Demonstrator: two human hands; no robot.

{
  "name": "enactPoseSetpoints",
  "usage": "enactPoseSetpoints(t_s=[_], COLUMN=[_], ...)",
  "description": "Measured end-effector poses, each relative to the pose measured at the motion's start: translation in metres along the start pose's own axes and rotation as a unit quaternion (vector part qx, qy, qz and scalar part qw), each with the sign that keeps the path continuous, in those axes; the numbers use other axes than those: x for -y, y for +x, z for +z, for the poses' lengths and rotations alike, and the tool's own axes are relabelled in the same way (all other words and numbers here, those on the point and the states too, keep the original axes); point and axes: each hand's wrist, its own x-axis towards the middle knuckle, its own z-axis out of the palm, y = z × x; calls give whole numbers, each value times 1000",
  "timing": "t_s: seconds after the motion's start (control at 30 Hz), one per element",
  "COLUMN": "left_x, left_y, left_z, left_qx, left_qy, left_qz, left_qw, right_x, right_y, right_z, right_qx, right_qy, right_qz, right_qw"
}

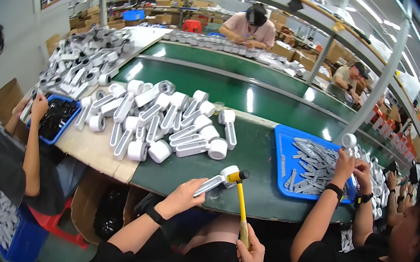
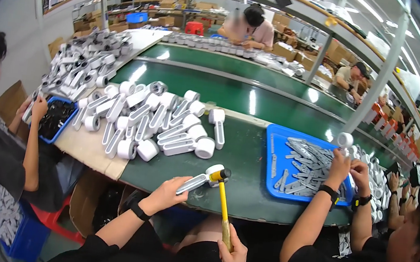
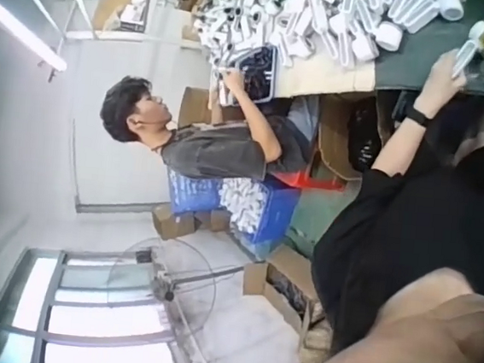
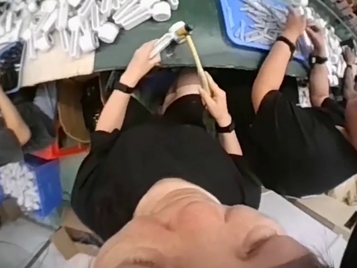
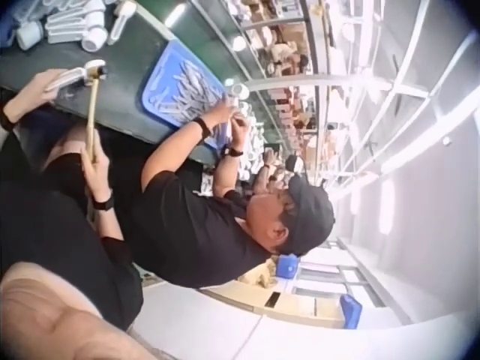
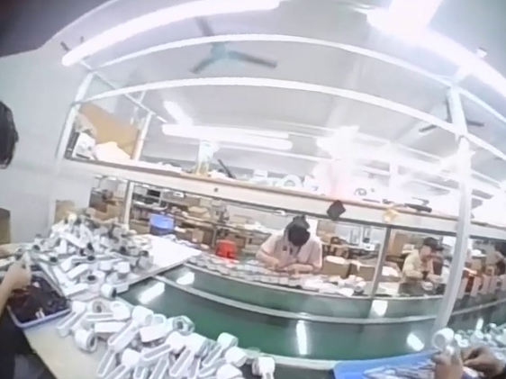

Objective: The person assembles handheld fans by fitting white fan bodies with grey handle pieces and tapping the joints with a yellow mallet. They then place the completed fans onto a green conveyor belt and pick up new components to repeat the process.

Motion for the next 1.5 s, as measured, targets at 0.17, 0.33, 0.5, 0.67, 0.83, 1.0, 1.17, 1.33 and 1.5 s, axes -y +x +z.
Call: enactPoseSetpoints(t_s=[0.17,0.33,0.5,0.67,0.83,1.0,1.17,1.33,1.5], left_x=[5,13,18,17,16,12,15,17,15], left_y=[-10,-12,-11,-11,-15,-24,-33,-34,-33], left_z=[-16,-13,-11,-10,-11,-19,-22,-20,-20], left_qx=[-105,-132,-126,-135,-146,-164,-177,-177,-173], left_qy=[27,-10,14,24,53,83,105,102,100], left_qz=[-12,-64,-78,-62,-58,-78,-84,-91,-89], left_qw=[994,989,989,989,986,980,975,975,976], right_x=[4,33,43,49,49,43,54,61,62], right_y=[9,14,20,17,21,18,14,21,17], right_z=[7,20,15,22,20,16,25,27,31], right_qx=[58,4,108,2,113,109,93,146,66], right_qy=[-116,-217,-320,-232,-325,-291,-266,-331,-257], right_qz=[-86,-224,-126,-255,-115,-123,-181,-146,-261], right_qw=[988,950,933,939,932,942,942,921,928])
